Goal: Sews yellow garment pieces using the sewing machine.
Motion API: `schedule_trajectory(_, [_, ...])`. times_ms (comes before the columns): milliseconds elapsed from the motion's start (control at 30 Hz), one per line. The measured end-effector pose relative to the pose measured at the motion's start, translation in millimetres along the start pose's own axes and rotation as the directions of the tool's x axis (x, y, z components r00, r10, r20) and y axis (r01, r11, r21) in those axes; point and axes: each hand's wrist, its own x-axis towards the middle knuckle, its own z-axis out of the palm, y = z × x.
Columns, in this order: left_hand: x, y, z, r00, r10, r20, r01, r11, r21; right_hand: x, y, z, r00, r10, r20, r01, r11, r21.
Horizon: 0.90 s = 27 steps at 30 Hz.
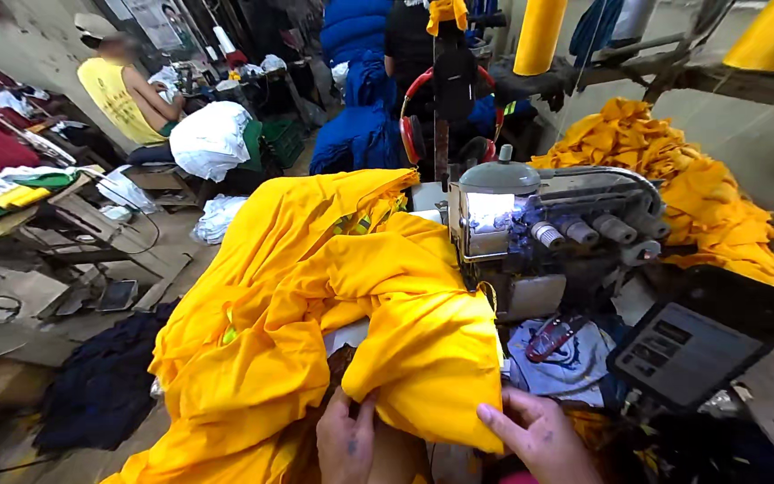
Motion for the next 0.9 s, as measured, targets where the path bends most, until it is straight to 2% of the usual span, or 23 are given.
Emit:
schedule_trajectory(67, [5.3, 5.3, -18.3, 0.996, -0.044, 0.081, 0.055, 0.99, -0.133, -10.3, 7.7, -7.1, 0.999, -0.04, 0.031, 0.042, 0.998, -0.041])
schedule_trajectory(133, [9.9, 10.4, -37.6, 0.984, -0.078, 0.161, 0.129, 0.933, -0.335, -14.4, 12.7, -11.1, 0.993, -0.116, 0.025, 0.118, 0.991, -0.066])
schedule_trajectory(200, [9.4, 15.1, -46.7, 0.973, -0.128, 0.19, 0.209, 0.836, -0.508, -15.2, 15.5, -9.9, 0.982, -0.186, 0.007, 0.187, 0.982, -0.033])
schedule_trajectory(267, [9.2, 28.0, -46.2, 0.95, -0.251, 0.187, 0.311, 0.693, -0.65, -12.4, 16.7, -5.1, 0.973, -0.23, -0.03, 0.231, 0.971, 0.064])
schedule_trajectory(300, [9.8, 37.0, -44.6, 0.92, -0.333, 0.208, 0.378, 0.607, -0.699, -9.2, 15.6, -3.1, 0.972, -0.233, -0.039, 0.236, 0.962, 0.136])
schedule_trajectory(367, [2.0, 45.4, -44.2, 0.832, -0.391, 0.394, 0.546, 0.446, -0.709, -2.5, 12.0, -0.1, 0.979, -0.203, -0.032, 0.203, 0.928, 0.312])
schedule_trajectory(433, [-12.3, 37.0, -48.8, 0.697, -0.253, 0.671, 0.716, 0.288, -0.636, 6.0, 5.9, 1.3, 0.992, -0.121, 0.03, 0.095, 0.884, 0.457])
schedule_trajectory(467, [-16.8, 33.8, -53.0, 0.648, -0.199, 0.735, 0.757, 0.272, -0.594, 11.6, 2.2, 1.1, 0.994, -0.094, 0.057, 0.052, 0.864, 0.501])
schedule_trajectory(500, [-19.0, 35.6, -59.3, 0.642, -0.185, 0.744, 0.756, 0.312, -0.575, 15.9, -1.3, 0.8, 0.994, -0.09, 0.061, 0.047, 0.858, 0.511])
schedule_trajectory(533, [-18.4, 40.5, -66.7, 0.673, -0.183, 0.717, 0.722, 0.376, -0.581, 17.0, -4.7, 0.4, 0.994, -0.093, 0.054, 0.055, 0.873, 0.484])
schedule_trajectory(633, [-13.9, 46.6, -79.9, 0.844, -0.129, 0.521, 0.479, 0.618, -0.623, 1.9, -8.6, 0.3, 0.996, -0.048, 0.07, 0.03, 0.971, 0.235])
schedule_trajectory(700, [-12.8, 38.2, -80.6, 0.908, -0.03, 0.419, 0.317, 0.703, -0.636, -11.9, -0.4, -0.3, 0.991, -0.057, 0.122, 0.044, 0.993, 0.111])
schedule_trajectory(767, [-16.3, 32.3, -77.3, 0.928, -0.014, 0.371, 0.272, 0.705, -0.654, -27.1, 13.2, -3.2, 0.985, -0.061, 0.161, 0.044, 0.993, 0.106])
schedule_trajectory(800, [-19.7, 32.3, -74.1, 0.932, -0.055, 0.358, 0.293, 0.695, -0.657, -35.0, 20.4, -4.7, 0.984, -0.052, 0.169, 0.032, 0.993, 0.115])
schedule_trajectory(867, [-25.7, 36.0, -65.9, 0.904, -0.205, 0.376, 0.414, 0.646, -0.642, -49.3, 34.3, -5.9, 0.987, -0.038, 0.157, 0.019, 0.993, 0.118])
schedule_trajectory(900, [-27.7, 38.8, -62.9, 0.855, -0.296, 0.425, 0.513, 0.595, -0.618, -54.9, 40.4, -5.6, 0.989, -0.056, 0.138, 0.039, 0.992, 0.121])
